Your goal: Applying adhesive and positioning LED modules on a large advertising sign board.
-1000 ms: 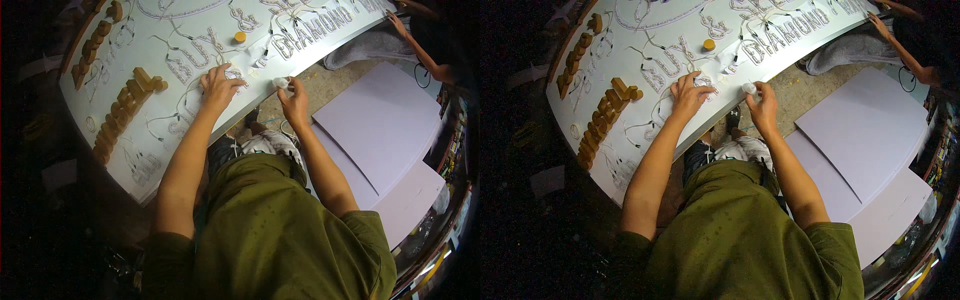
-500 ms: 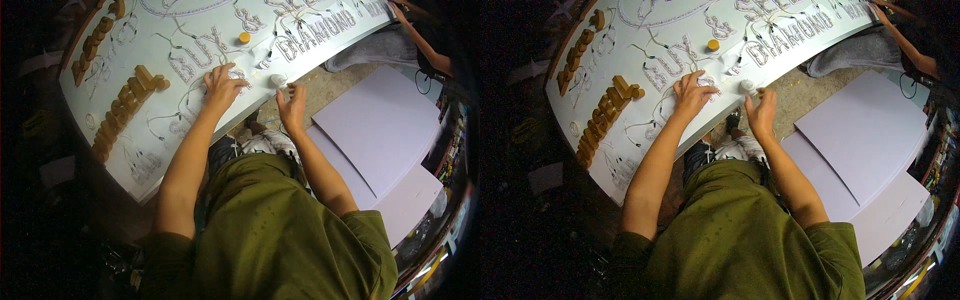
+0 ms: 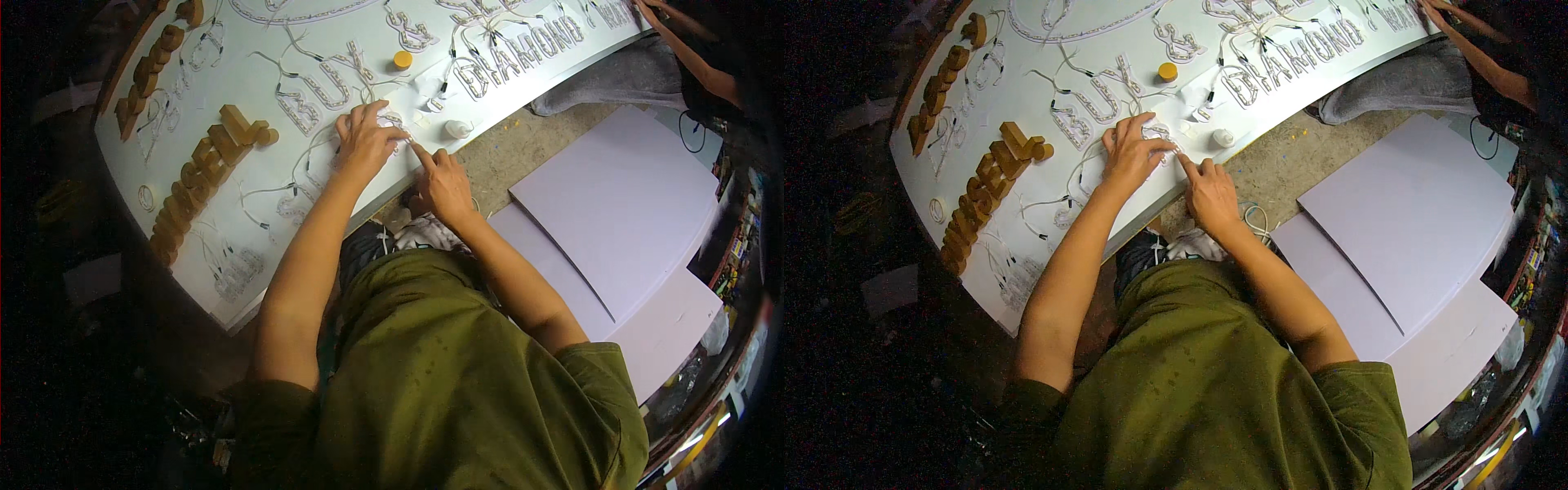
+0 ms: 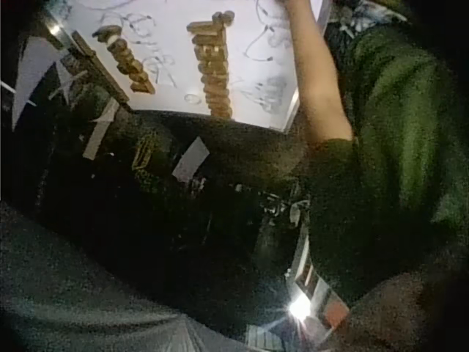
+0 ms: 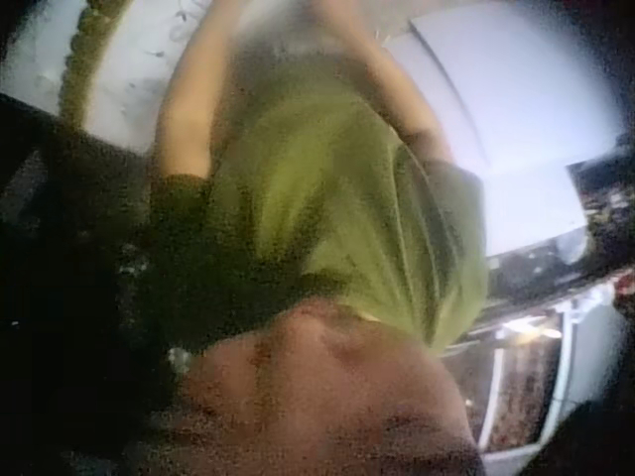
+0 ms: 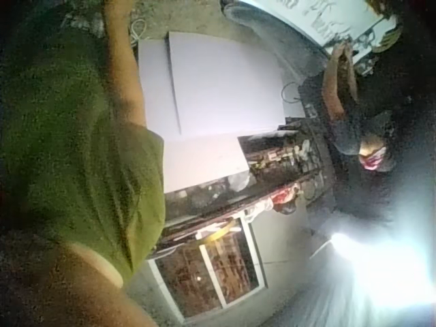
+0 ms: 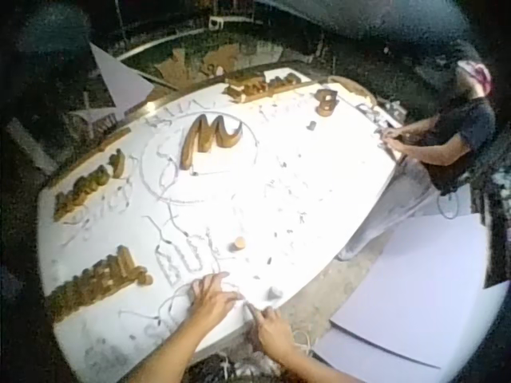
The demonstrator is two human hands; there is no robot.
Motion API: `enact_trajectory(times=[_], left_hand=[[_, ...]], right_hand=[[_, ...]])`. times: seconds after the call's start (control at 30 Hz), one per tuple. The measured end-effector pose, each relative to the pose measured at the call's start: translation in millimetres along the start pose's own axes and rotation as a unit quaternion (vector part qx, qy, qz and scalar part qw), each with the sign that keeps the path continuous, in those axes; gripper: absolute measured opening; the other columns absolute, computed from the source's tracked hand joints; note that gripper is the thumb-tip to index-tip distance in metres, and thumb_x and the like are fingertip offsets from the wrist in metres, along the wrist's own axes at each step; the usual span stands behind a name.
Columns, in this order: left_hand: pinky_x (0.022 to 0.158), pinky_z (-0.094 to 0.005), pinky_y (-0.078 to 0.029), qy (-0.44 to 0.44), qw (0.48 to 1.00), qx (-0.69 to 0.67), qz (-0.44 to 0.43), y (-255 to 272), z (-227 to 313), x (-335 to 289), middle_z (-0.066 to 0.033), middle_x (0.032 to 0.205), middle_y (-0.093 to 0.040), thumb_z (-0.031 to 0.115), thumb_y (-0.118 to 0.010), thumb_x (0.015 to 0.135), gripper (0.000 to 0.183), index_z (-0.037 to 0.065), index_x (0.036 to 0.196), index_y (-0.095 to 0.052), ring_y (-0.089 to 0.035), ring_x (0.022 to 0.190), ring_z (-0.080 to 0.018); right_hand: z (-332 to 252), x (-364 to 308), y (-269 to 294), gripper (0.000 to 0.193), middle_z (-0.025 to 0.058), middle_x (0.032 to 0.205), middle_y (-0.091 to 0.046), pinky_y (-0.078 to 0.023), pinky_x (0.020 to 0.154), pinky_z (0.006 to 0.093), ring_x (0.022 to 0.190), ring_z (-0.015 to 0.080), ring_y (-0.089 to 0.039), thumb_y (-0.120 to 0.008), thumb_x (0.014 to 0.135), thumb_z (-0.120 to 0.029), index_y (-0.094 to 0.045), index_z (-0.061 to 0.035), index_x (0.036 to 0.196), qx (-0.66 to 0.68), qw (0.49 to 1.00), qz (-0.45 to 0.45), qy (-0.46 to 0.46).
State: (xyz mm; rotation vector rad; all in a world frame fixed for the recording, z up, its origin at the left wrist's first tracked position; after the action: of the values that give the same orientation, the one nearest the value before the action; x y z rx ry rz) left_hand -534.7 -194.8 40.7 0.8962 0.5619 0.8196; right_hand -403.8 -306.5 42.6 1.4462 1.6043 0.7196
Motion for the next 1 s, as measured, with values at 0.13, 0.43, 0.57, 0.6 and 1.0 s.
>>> enact_trajectory(times=[0.13,0.43,0.57,0.6,1.0], left_hand=[[0.113,-0.0497,-0.023,0.003,1.0,0.004,-0.009,0,1,0,-0.005,0.148,-0.052,0.016,-0.085,0.076,0.028,0.029,0.101,-0.084,-0.039,0.139,-0.0271],[0.113,-0.0494,-0.024,0.009,1.0,0.0,-0.013,1,2,1,-0.0045,0.148,-0.052,0.015,-0.085,0.075,0.028,0.029,0.1,-0.084,-0.041,0.137,-0.0269],[0.112,-0.0498,-0.025,0.008,1.0,0.005,-0.004,0,4,0,-0.0051,0.147,-0.052,0.015,-0.085,0.075,0.028,0.028,0.1,-0.084,-0.042,0.137,-0.0273],[0.112,-0.0498,-0.025,0.008,1.0,0.004,-0.003,0,4,-1,-0.0051,0.147,-0.052,0.015,-0.085,0.075,0.028,0.028,0.1,-0.084,-0.042,0.137,-0.0273],[0.109,-0.0509,-0.028,0.015,0.997,-0.017,0.08,1,6,-16,-0.0088,0.139,-0.054,0.012,-0.083,0.076,0.031,0.02,0.106,-0.078,-0.046,0.131,-0.0303]], right_hand=[[0,4,0,0.068,0.0151,0.104,-0.058,-0.05,0.084,0.0465,0.095,0.0342,-0.059,-0.062,0.083,-0.005,-0.052,-0.0168,0.149,0.001,1.0,0.004,0.005],[-4,9,6,0.063,0.0126,0.103,-0.058,-0.051,0.083,0.0447,0.095,0.0316,-0.06,-0.06,0.085,-0.006,-0.055,-0.0172,0.146,-0.041,0.999,0.008,0.018],[-4,10,6,0.06,0.012,0.1,-0.059,-0.052,0.081,0.0448,0.093,0.0315,-0.061,-0.06,0.086,-0.007,-0.057,-0.0175,0.144,-0.056,0.998,0.016,0.03],[-4,11,6,0.058,0.0118,0.099,-0.059,-0.053,0.08,0.045,0.093,0.0315,-0.061,-0.06,0.086,-0.008,-0.057,-0.0177,0.143,-0.063,0.997,0.015,0.03],[-6,14,7,0.053,0.0127,0.1,-0.061,-0.054,0.079,0.0445,0.094,0.0325,-0.062,-0.063,0.086,-0.011,-0.059,-0.0178,0.139,-0.08,0.996,0.012,0.035]])
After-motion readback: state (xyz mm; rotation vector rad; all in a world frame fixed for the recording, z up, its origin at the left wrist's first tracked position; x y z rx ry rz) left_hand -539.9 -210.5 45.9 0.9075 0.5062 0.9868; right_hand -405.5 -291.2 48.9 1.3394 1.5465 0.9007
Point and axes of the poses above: each hand's wrist, its own x-axis towards the middle knuckle, its own y-axis out of the back of the hand, z = x × y, the point moved 6 cm from there along x, towards the middle knuckle
